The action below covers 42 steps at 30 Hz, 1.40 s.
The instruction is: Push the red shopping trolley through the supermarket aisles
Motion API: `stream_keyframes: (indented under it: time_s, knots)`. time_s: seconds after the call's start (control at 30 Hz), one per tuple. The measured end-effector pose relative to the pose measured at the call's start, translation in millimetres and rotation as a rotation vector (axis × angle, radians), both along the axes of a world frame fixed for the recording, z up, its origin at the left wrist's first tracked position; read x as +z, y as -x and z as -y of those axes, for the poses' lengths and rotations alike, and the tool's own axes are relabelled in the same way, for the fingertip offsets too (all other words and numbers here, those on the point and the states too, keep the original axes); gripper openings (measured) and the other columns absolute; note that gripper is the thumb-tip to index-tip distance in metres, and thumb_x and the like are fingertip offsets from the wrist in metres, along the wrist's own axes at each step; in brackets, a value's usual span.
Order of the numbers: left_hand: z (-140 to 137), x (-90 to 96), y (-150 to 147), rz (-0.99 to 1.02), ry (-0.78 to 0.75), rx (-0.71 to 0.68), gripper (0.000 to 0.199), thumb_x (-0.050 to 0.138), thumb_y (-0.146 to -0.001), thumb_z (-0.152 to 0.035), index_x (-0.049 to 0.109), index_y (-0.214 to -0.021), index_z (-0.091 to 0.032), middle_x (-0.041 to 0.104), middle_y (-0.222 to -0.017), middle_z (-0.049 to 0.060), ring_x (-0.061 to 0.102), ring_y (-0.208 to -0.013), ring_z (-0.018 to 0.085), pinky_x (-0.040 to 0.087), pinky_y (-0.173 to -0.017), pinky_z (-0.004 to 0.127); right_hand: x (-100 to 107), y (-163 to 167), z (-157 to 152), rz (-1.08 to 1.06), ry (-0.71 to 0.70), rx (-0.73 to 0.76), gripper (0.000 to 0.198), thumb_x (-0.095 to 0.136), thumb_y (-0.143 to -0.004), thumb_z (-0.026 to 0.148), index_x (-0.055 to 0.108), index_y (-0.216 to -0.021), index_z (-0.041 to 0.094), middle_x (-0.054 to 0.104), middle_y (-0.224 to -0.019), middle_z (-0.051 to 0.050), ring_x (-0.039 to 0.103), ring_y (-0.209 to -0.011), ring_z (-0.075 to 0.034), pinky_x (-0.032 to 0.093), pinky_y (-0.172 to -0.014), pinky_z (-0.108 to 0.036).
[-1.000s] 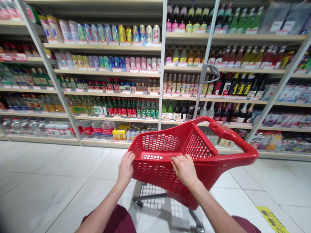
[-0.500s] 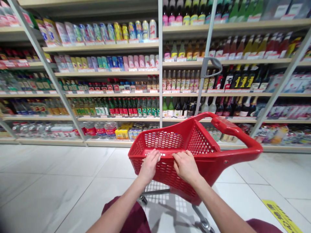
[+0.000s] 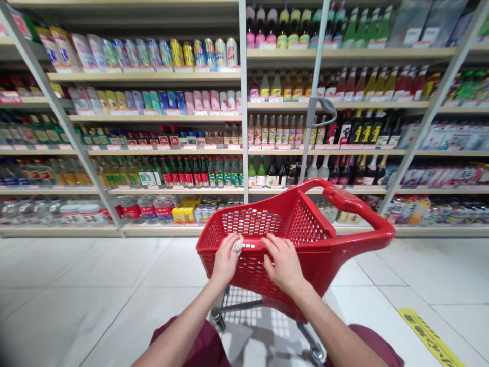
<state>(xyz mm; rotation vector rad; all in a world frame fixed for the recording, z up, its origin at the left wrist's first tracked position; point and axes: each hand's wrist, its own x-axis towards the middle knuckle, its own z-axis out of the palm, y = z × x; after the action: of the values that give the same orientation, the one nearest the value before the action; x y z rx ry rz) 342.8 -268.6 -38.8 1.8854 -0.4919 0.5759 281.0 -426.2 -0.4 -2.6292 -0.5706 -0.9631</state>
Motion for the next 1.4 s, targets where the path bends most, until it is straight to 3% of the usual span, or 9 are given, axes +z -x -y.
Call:
stream_keyframes:
  time_s: [0.17,0.3,0.4,0.5,0.6,0.7,0.93,1.23,1.4]
  knots:
    - [4.2,36.0,27.7,-0.492,0.566,-0.441,0.046,0.025,-0.085,-0.040,0.049,-0.115,-0.015,0.058,-0.111,0.009,0.050,-0.109,0.019,0.036,-0.097,0.038,-5.2,1.9,-51.8,-0.005,-0.250,0.260,0.061,0.043,-0.081,0.025,0.018,-0.136,0.017,0.032,-0.137,-0.011,0.026,-0.127,-0.022,0.030,-0.101,-0.041]
    - [3.8,54.5,38.8,-0.611,0.750,-0.747,0.065,0.016,-0.081,-0.059,0.045,-0.120,-0.015,0.055,-0.117,0.010,0.045,-0.115,0.020,0.027,-0.102,0.038,-10.5,-12.9,-62.0,0.033,-0.364,0.263,0.052,0.046,-0.079,0.019,0.033,-0.129,0.020,0.030,-0.137,-0.009,0.023,-0.128,-0.021,0.028,-0.103,-0.043]
    - [-1.9,48.9,30.9,-0.447,0.558,-0.602,0.058,0.029,-0.080,-0.057,0.044,-0.122,-0.019,0.045,-0.129,0.008,0.030,-0.125,0.021,0.015,-0.107,0.039,-1.9,-13.4,-39.0,0.055,-0.343,0.295,0.041,0.039,-0.079,0.008,0.047,-0.117,0.022,0.040,-0.132,-0.007,0.032,-0.124,-0.017,0.035,-0.100,-0.038]
    - [-18.1,28.1,17.5,-0.155,0.019,-0.236,0.047,0.047,-0.076,-0.048,0.049,-0.116,-0.024,0.044,-0.130,0.005,0.029,-0.125,0.023,0.011,-0.106,0.046,19.7,4.2,11.2,0.121,-0.254,0.238,0.046,0.035,-0.079,0.004,0.047,-0.118,0.024,0.048,-0.125,-0.004,0.039,-0.119,-0.013,0.038,-0.098,-0.034]
    - [-31.4,7.5,10.3,0.047,-0.465,-0.077,0.032,0.046,-0.078,-0.040,0.057,-0.103,-0.023,0.059,-0.113,0.007,0.048,-0.108,0.025,0.027,-0.097,0.047,35.1,28.7,66.0,0.218,-0.159,-0.038,0.049,0.037,-0.079,0.006,0.042,-0.124,0.025,0.048,-0.126,-0.005,0.041,-0.117,-0.015,0.035,-0.098,-0.037]
    - [-30.7,0.1,11.1,0.141,-0.680,0.057,0.027,0.040,-0.083,-0.033,0.059,-0.099,-0.021,0.062,-0.105,0.008,0.054,-0.099,0.023,0.037,-0.086,0.040,26.3,38.8,81.6,0.192,0.004,-0.220,0.047,0.039,-0.080,0.008,0.042,-0.123,0.025,0.052,-0.122,-0.005,0.046,-0.113,-0.018,0.032,-0.097,-0.043]
    - [-16.2,12.1,6.4,0.148,-0.860,0.108,0.027,0.037,-0.085,-0.033,0.058,-0.090,-0.018,0.065,-0.090,0.006,0.056,-0.085,0.020,0.038,-0.074,0.032,-4.3,5.4,39.7,0.111,0.250,-0.141,0.038,0.040,-0.084,0.012,0.047,-0.119,0.025,0.055,-0.119,-0.004,0.049,-0.110,-0.019,0.029,-0.097,-0.044]
    - [-11.1,6.7,-11.4,0.163,-0.788,0.072,0.030,0.033,-0.086,-0.036,0.058,-0.085,-0.020,0.065,-0.087,0.005,0.055,-0.083,0.018,0.033,-0.074,0.032,31.4,44.4,196.2,0.508,0.120,-0.503,0.026,0.042,-0.081,0.015,0.058,-0.101,0.014,0.056,-0.115,-0.014,0.042,-0.116,-0.026,0.032,-0.094,-0.047]
    - [-14.8,5.7,-17.1,0.141,-0.752,0.068,0.028,0.035,-0.085,-0.036,0.058,-0.085,-0.020,0.066,-0.091,0.005,0.056,-0.086,0.018,0.030,-0.082,0.036,-3.6,46.3,185.5,0.547,0.034,-0.444,0.027,0.040,-0.082,0.017,0.055,-0.104,0.015,0.052,-0.118,-0.014,0.046,-0.113,-0.024,0.042,-0.088,-0.043]
